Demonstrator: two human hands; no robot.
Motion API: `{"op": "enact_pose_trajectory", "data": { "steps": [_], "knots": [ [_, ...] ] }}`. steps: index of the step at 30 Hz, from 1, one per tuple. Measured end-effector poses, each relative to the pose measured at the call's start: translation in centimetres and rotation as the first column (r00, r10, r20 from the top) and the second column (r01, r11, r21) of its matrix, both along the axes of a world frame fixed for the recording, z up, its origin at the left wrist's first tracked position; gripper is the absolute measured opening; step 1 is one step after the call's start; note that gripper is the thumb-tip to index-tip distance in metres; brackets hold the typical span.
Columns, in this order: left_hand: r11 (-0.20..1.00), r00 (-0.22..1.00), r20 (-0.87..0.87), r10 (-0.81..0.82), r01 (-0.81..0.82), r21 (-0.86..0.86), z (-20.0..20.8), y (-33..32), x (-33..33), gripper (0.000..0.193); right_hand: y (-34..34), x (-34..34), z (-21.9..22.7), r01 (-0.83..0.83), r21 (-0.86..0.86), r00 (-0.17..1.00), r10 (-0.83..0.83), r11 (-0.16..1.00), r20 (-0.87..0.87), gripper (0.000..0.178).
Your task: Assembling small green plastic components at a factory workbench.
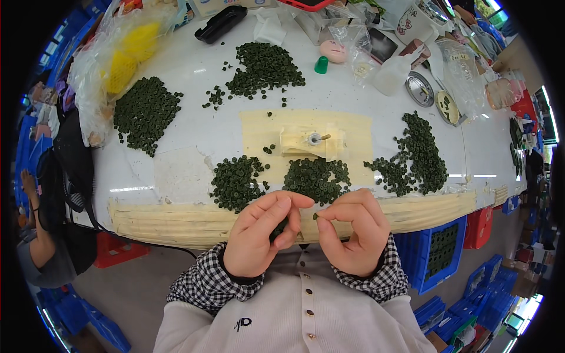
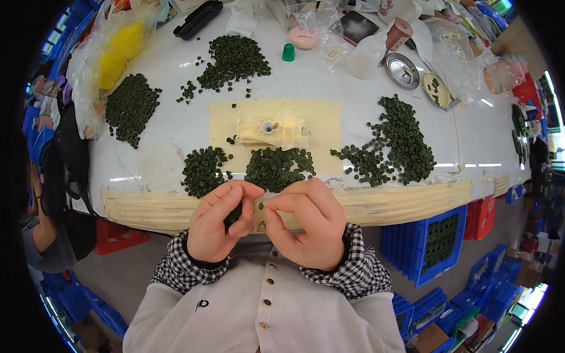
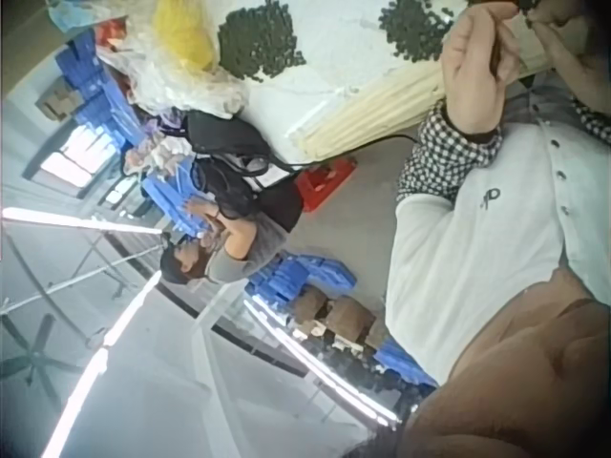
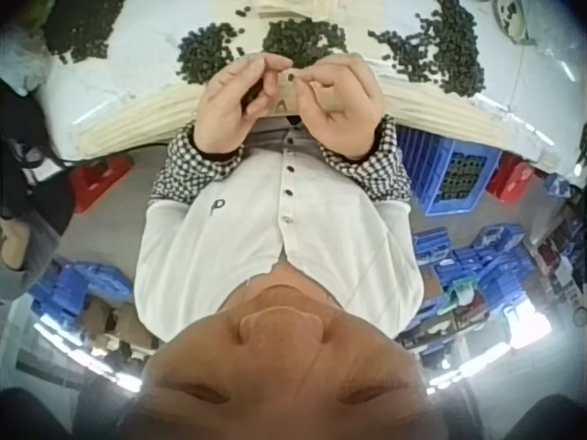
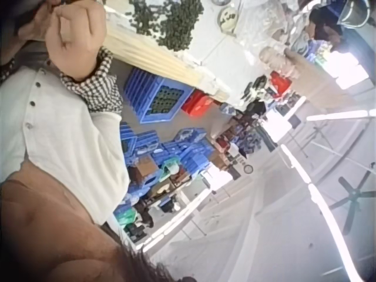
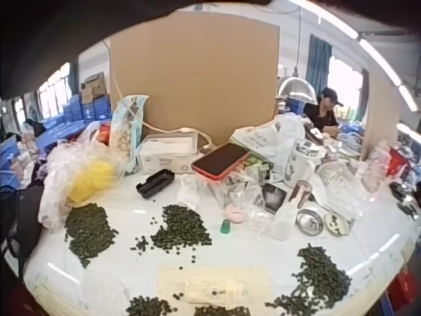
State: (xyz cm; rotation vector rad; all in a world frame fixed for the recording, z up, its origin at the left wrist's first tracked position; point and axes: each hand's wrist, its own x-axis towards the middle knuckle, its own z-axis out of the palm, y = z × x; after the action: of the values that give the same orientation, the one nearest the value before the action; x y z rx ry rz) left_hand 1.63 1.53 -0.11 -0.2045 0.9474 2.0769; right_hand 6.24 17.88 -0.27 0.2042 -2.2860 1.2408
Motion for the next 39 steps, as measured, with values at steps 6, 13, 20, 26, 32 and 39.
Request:
{"op": "enact_pose_trajectory", "data": {
  "steps": [6, 13, 20, 26, 32, 39],
  "knots": [
    [0.988, 0.981, -0.18, -0.075, 0.048, -0.149, -0.5, -0.3, 0.4, 0.017, -0.2, 0.0, -0.3, -0.001, -0.063, 0.999, 0.004, 0.998, 0.05, 0.012],
    [0.972, 0.933, -0.349, -0.091, 0.007, -0.235, -1.0, -0.3, 0.3, 0.014, -0.1, 0.0, 0.1, -0.091, -0.167, 0.984, 0.114, 0.982, 0.135, 0.011],
    [1.0, 0.995, -0.098, -0.009, 0.009, 0.007, -0.7, -0.6, 0.2, 0.011, 2.4, 0.0, 0.7, 0.001, -0.116, 0.98, 0.022, 0.993, 0.196, 0.01],
    [0.998, 0.998, -0.056, 0.029, -0.026, 0.062, -0.9, -1.2, -0.2, 0.012, 4.4, 0.5, -0.2, 0.026, 0.231, 0.976, -0.075, 0.973, 0.204, 0.013],
    [0.998, 0.997, -0.047, 0.064, -0.064, 0.01, -0.6, -1.0, 0.1, 0.014, 3.2, 0.0, -0.4, -0.051, 0.419, 0.982, -0.031, 0.907, 0.186, 0.013],
    [0.998, 0.998, -0.035, 0.054, -0.053, 0.019, -0.6, -1.2, 0.1, 0.015, 2.7, -0.4, -1.1, -0.03, 0.513, 0.985, -0.061, 0.858, 0.16, 0.014]
  ]
}}
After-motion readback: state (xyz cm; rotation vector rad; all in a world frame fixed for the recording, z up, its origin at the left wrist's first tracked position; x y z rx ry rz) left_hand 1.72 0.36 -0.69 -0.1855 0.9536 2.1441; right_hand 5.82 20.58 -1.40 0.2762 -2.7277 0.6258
